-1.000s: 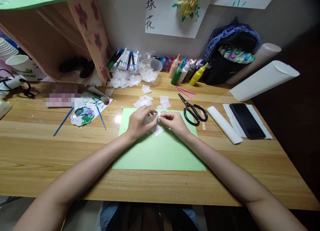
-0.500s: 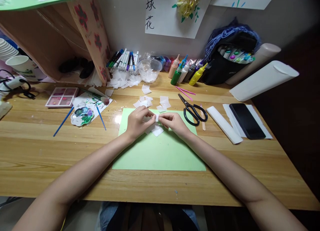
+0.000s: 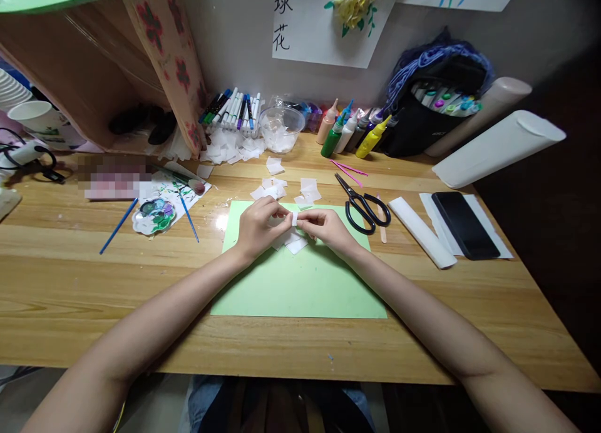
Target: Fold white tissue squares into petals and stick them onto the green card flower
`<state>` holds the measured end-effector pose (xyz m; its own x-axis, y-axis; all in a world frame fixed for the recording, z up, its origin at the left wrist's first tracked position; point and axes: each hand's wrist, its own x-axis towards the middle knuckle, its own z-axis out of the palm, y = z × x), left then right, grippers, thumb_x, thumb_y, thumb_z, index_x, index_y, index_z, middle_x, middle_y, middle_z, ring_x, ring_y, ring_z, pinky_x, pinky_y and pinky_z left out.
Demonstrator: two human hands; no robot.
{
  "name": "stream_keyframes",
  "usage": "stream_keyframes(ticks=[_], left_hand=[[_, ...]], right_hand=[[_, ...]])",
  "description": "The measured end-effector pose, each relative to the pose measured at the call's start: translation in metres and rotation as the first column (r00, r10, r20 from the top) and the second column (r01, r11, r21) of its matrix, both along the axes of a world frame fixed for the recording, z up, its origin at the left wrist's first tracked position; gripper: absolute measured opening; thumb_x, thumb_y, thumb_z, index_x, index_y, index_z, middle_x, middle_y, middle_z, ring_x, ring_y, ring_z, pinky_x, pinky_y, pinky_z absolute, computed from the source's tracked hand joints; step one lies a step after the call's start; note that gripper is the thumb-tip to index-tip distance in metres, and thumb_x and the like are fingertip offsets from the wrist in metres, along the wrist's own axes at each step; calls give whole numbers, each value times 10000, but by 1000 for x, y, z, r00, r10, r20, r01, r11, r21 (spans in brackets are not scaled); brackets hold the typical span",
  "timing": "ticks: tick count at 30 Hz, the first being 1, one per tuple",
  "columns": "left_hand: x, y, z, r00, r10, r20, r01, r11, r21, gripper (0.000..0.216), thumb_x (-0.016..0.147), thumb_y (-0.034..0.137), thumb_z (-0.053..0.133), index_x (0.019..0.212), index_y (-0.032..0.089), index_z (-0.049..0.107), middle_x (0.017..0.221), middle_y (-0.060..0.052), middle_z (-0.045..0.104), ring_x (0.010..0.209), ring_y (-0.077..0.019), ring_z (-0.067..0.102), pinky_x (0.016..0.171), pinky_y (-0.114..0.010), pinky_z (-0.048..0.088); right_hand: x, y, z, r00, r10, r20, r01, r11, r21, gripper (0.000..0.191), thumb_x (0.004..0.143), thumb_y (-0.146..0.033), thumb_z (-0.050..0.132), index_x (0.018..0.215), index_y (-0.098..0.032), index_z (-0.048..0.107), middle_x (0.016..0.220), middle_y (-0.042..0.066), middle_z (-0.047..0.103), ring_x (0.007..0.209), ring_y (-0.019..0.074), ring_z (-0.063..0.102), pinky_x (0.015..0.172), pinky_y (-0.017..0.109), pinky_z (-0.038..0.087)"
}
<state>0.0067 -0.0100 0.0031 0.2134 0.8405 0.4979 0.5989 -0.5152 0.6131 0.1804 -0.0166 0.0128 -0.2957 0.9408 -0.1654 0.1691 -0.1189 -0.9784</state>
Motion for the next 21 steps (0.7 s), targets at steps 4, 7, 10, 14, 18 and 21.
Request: stream_keyframes(ticks=[4, 7, 10, 14, 18, 21], left_hand=[[0, 0, 1, 1000, 1, -5, -1, 1000, 2, 145, 789, 243, 616, 664, 170, 598, 675, -5, 598, 655, -124, 534, 595, -244, 395], [0, 0, 1, 1000, -4, -9, 4, 1000, 4, 140, 788, 236, 620, 668, 168, 601, 679, -6, 600, 657, -124, 536, 594, -244, 394], [0, 0, 0, 1000, -29, -8, 29, 1000, 10, 137, 801, 240, 611, 682, 173, 614, 686, -7, 605, 665, -125, 540, 607, -247, 400], [0, 0, 0, 997, -81, -3, 81, 997, 13, 143, 828, 257, 593, 720, 177, 644, 713, -17, 619, 685, -127, 555, 631, -252, 418], [0, 0, 0, 993, -117, -21, 117, 993, 3, 161, 852, 268, 561, 780, 178, 675, 764, -37, 636, 720, -136, 571, 660, -262, 442], [-1, -2, 2, 989, -142, -40, 142, 990, 9, 155, 834, 286, 580, 869, 186, 693, 812, -47, 646, 756, -150, 582, 689, -276, 456]], right_hand=[[-1, 0, 1, 1000, -8, 1, 8, 1000, 0, 278, 694, -339, 638, 830, -104, 696, 605, -5, 549, 493, 68, 372, 454, 221, 278], [-1, -1, 1, 1000, -19, 3, 19, 1000, -10, 284, 684, -327, 641, 845, -98, 696, 596, -14, 539, 492, 66, 367, 461, 224, 278], [-2, -1, 0, 999, -40, 17, 40, 999, -4, 248, 684, -312, 629, 805, -105, 692, 572, -23, 525, 492, 68, 372, 470, 226, 284], [-3, -1, -1, 999, -47, 25, 47, 999, 21, 197, 684, -284, 603, 742, -113, 681, 552, -28, 512, 495, 70, 382, 478, 227, 291], [-3, 0, -1, 997, -75, 14, 74, 997, 35, 212, 682, -312, 623, 740, -115, 677, 567, -17, 535, 497, 74, 393, 472, 228, 290], [-3, 0, -1, 996, -93, 0, 93, 995, 30, 228, 688, -335, 630, 748, -120, 674, 570, -17, 541, 483, 72, 385, 462, 228, 283]])
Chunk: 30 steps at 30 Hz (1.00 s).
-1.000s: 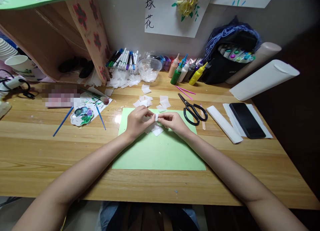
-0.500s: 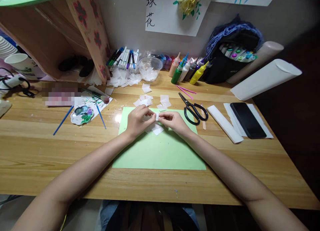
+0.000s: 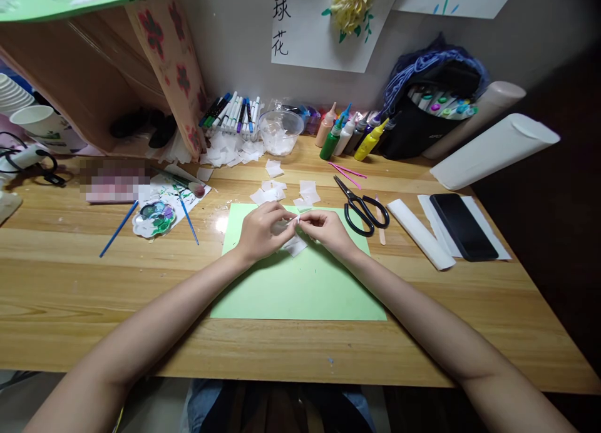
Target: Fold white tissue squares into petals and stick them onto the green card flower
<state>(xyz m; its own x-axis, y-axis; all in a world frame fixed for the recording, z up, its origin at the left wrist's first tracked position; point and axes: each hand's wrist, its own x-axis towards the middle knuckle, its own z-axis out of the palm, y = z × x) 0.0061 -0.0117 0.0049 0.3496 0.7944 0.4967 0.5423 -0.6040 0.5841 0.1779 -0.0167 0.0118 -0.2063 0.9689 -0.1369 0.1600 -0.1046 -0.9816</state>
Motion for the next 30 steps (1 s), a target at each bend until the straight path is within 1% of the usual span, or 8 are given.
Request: stream_keyframes(ticks=[4, 7, 12, 16, 19, 25, 30], left_hand=[[0, -1, 1, 1000, 6, -17, -6, 1000, -3, 170, 809, 286, 601, 911, 185, 690, 839, -50, 647, 783, -160, 586, 707, -285, 465], [0, -1, 2, 1000, 10, -18, -10, 1000, -1, 172, 802, 266, 599, 924, 181, 686, 843, -50, 645, 790, -161, 586, 712, -285, 468], [0, -1, 1, 1000, 23, -10, -23, 1000, -5, 164, 817, 250, 581, 924, 194, 692, 831, -45, 643, 784, -158, 587, 706, -282, 466], [0, -1, 1, 1000, 30, -6, -30, 1000, -1, 161, 826, 258, 579, 915, 193, 697, 822, -45, 644, 777, -156, 588, 696, -280, 464], [0, -1, 0, 1000, 29, -5, -29, 1000, 1, 160, 830, 261, 580, 916, 195, 698, 822, -46, 644, 777, -154, 587, 697, -280, 463], [0, -1, -1, 1000, 27, 3, -27, 1000, 3, 165, 833, 264, 580, 909, 185, 702, 816, -47, 645, 769, -151, 587, 695, -279, 465], [0, -2, 0, 1000, 0, -5, 0, 1000, 16, 182, 823, 265, 582, 940, 195, 701, 826, -48, 649, 768, -153, 589, 695, -281, 473]], right_hand=[[3, 1, -1, 999, 11, -41, -12, 1000, -11, 242, 747, -370, 595, 699, -138, 641, 513, -40, 474, 448, 71, 376, 460, 231, 289], [4, 2, -1, 995, 39, -93, -40, 999, -12, 290, 775, -403, 576, 649, -144, 606, 552, -23, 501, 463, 76, 411, 477, 239, 316], [5, 3, -3, 995, 60, -74, -61, 998, -10, 272, 728, -407, 631, 769, -142, 672, 532, -38, 483, 473, 79, 390, 473, 233, 309], [5, 3, -2, 997, 64, -48, -65, 998, -14, 295, 696, -409, 657, 791, -131, 675, 592, -18, 532, 484, 72, 388, 457, 225, 301], [3, 2, 1, 998, 45, -39, -47, 998, -32, 326, 670, -409, 677, 818, -118, 672, 591, -15, 530, 490, 73, 389, 449, 222, 299], [1, 1, 3, 999, 26, -47, -28, 998, -48, 335, 657, -388, 684, 825, -99, 669, 575, -26, 505, 479, 66, 372, 440, 222, 279], [2, 1, 2, 999, 17, -37, -18, 999, -46, 249, 670, -340, 659, 776, -115, 671, 531, -47, 475, 462, 60, 352, 446, 223, 271]])
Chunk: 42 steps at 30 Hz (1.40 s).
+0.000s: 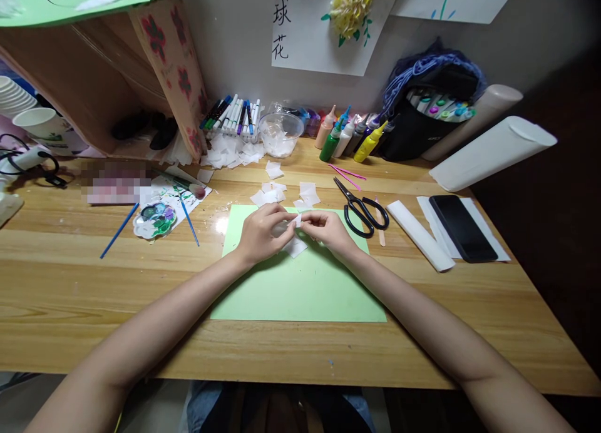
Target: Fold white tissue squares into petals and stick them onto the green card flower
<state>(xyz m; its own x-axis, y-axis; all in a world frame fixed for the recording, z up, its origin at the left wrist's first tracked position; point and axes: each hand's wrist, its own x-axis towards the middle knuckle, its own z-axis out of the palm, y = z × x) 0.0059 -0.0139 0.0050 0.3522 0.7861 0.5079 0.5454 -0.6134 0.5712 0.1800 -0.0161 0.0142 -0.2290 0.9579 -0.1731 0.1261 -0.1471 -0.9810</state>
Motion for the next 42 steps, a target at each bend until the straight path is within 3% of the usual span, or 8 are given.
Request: stream_keyframes(ticks=[14, 24, 26, 29, 32, 35, 39, 42], left_hand=[[-1, 2, -1, 995, 22, 96, -17, 999, -47, 166, 865, 262, 552, 826, 163, 680, 794, -41, 640, 748, -130, 575, 675, -244, 442], [-15, 27, -8, 831, 440, 340, -269, 853, -447, 271, 838, 372, 562, 787, 136, 682, 699, -23, 662, 629, -120, 566, 598, -220, 416], [-21, 35, -11, 797, 487, 358, -289, 827, -481, 270, 837, 359, 562, 860, 127, 698, 777, -53, 696, 709, -149, 616, 666, -243, 452], [-27, 42, -14, 790, 511, 338, -305, 806, -507, 289, 850, 325, 547, 1003, 121, 681, 950, -96, 702, 836, -183, 640, 746, -279, 479], [-27, 43, -12, 820, 492, 291, -333, 826, -455, 303, 872, 271, 510, 1111, 128, 629, 1095, -114, 638, 898, -175, 618, 788, -286, 483], [-26, 39, -8, 822, 514, 245, -415, 836, -359, 304, 864, 200, 484, 1147, 140, 578, 1145, -118, 543, 896, -155, 588, 783, -277, 487], [-22, 27, -1, 859, 502, 96, -483, 859, -172, 183, 821, 146, 481, 921, 182, 630, 1006, -74, 562, 967, -196, 537, 799, -303, 468], [-19, 19, 3, 900, 420, -118, -433, 895, -110, 174, 822, 171, 492, 743, 205, 643, 846, -32, 630, 881, -206, 557, 812, -340, 433]], right_hand=[[-1, 1, -6, 999, -39, -9, 39, 997, 63, 291, 685, -418, 697, 685, -133, 633, 541, -42, 491, 472, 60, 370, 454, 226, 267], [2, 7, -13, 982, -187, -5, 187, 976, 114, 307, 718, -447, 674, 686, -152, 593, 463, -61, 455, 412, 63, 376, 408, 216, 293], [6, 12, -15, 973, -227, -36, 230, 968, 103, 302, 736, -446, 653, 726, -146, 619, 545, -15, 560, 446, 76, 445, 414, 215, 342], [11, 20, -20, 964, -216, -156, 229, 971, 65, 386, 734, -422, 654, 1026, -169, 638, 1030, 103, 682, 720, 145, 629, 540, 253, 489], [13, 24, -27, 966, -150, -211, 170, 982, 82, 575, 757, -388, 637, 1292, -241, 484, 1358, 124, 514, 1013, 200, 621, 755, 343, 543], [16, 26, -32, 974, -168, -150, 198, 956, 216, 562, 786, -340, 611, 1318, -268, 445, 1392, 110, 468, 1127, 198, 564, 915, 384, 497], [20, 24, -30, 960, -239, 148, 140, 862, 487, 205, 807, -209, 535, 954, -233, 676, 1181, 80, 591, 1123, 217, 542, 981, 429, 440], [20, 20, -26, 891, -266, 368, -11, 797, 603, 245, 777, -107, 502, 721, -230, 706, 1053, 61, 666, 1086, 243, 537, 991, 482, 408]])
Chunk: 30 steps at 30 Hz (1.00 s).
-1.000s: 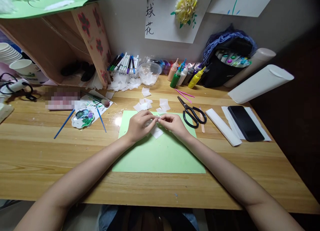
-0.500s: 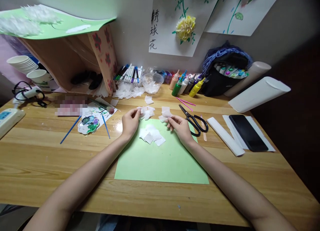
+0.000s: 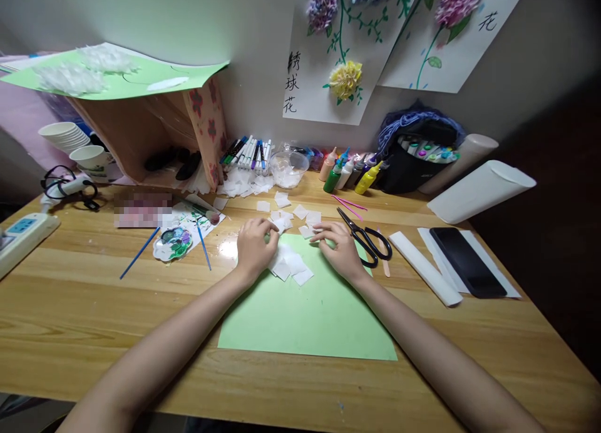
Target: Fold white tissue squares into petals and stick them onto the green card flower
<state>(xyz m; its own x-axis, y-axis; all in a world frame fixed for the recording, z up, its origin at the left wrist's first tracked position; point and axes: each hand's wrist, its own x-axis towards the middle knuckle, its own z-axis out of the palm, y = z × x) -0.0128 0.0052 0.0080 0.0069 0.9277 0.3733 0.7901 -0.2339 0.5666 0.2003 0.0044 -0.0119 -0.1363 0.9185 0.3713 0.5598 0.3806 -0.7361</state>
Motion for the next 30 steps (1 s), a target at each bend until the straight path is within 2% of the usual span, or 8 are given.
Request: stream_keyframes(ticks=[4, 7, 10, 13, 18, 26, 28, 30], left_hand=[[1, -2, -1, 998, 21, -64, -26, 996, -87, 209, 843, 195, 463, 815, 204, 670, 892, -32, 682, 885, -213, 602, 805, -342, 439], [-2, 2, -4, 999, 40, -25, -43, 992, -116, 295, 858, 182, 420, 1056, 192, 639, 1094, -57, 668, 1022, -232, 593, 867, -348, 450], [-5, 6, -7, 996, 48, 75, -40, 993, -113, 413, 866, 152, 380, 1258, 166, 512, 1232, -89, 603, 1115, -224, 560, 932, -351, 441], [-7, 9, -8, 994, 25, 103, -21, 999, -39, 406, 849, 141, 412, 1241, 162, 518, 1215, -103, 589, 1123, -223, 537, 960, -363, 426], [-7, 9, -10, 998, -35, -54, 33, 999, -29, 231, 821, 203, 519, 971, 239, 690, 1206, -70, 606, 1132, -288, 498, 955, -467, 382], [-6, 9, -11, 1000, -23, -2, 23, 1000, 20, 397, 823, 151, 463, 1204, 148, 577, 1217, -124, 590, 1133, -275, 507, 983, -454, 382], [-6, 7, -8, 990, -111, 84, 104, 991, 82, 433, 820, 131, 452, 1242, 151, 550, 1243, -118, 574, 1163, -251, 497, 1005, -427, 386], [-6, 3, -4, 940, -291, 179, 272, 954, 123, 439, 823, 114, 436, 1238, 183, 558, 1240, -92, 585, 1176, -214, 506, 1019, -387, 393]], right_hand=[[-2, -3, -1, 984, 16, 177, -35, 994, 102, 305, 768, -56, 498, 848, -229, 736, 1016, 49, 717, 1074, 252, 536, 955, 472, 433], [-2, -3, -2, 972, -12, 236, -23, 989, 146, 347, 782, -66, 497, 1011, -217, 710, 1043, 51, 715, 1027, 253, 561, 944, 492, 425], [-1, -3, 1, 983, -7, 183, -31, 978, 205, 366, 810, -90, 478, 1093, -215, 674, 1116, 57, 687, 1042, 243, 559, 947, 479, 426], [-2, -5, 4, 993, 67, 96, -87, 970, 226, 350, 833, -106, 462, 1082, -231, 673, 1095, 54, 689, 1052, 227, 564, 938, 443, 447], [-5, -7, 6, 988, 152, 37, -156, 976, 149, 335, 837, -116, 464, 1047, -257, 683, 1051, 51, 695, 1028, 227, 587, 924, 444, 457], [-3, -8, 9, 986, 160, -54, -155, 984, 93, 279, 845, -141, 482, 999, -239, 693, 1033, 69, 694, 1014, 225, 599, 921, 444, 454], [-4, -9, 9, 975, 177, -138, -172, 984, 42, 226, 851, -178, 509, 964, -229, 699, 1022, 78, 688, 1001, 220, 609, 917, 436, 466], [-6, -9, 8, 945, 175, -277, -198, 979, -56, 154, 833, -247, 578, 922, -214, 699, 997, 82, 684, 963, 217, 627, 887, 420, 497]])
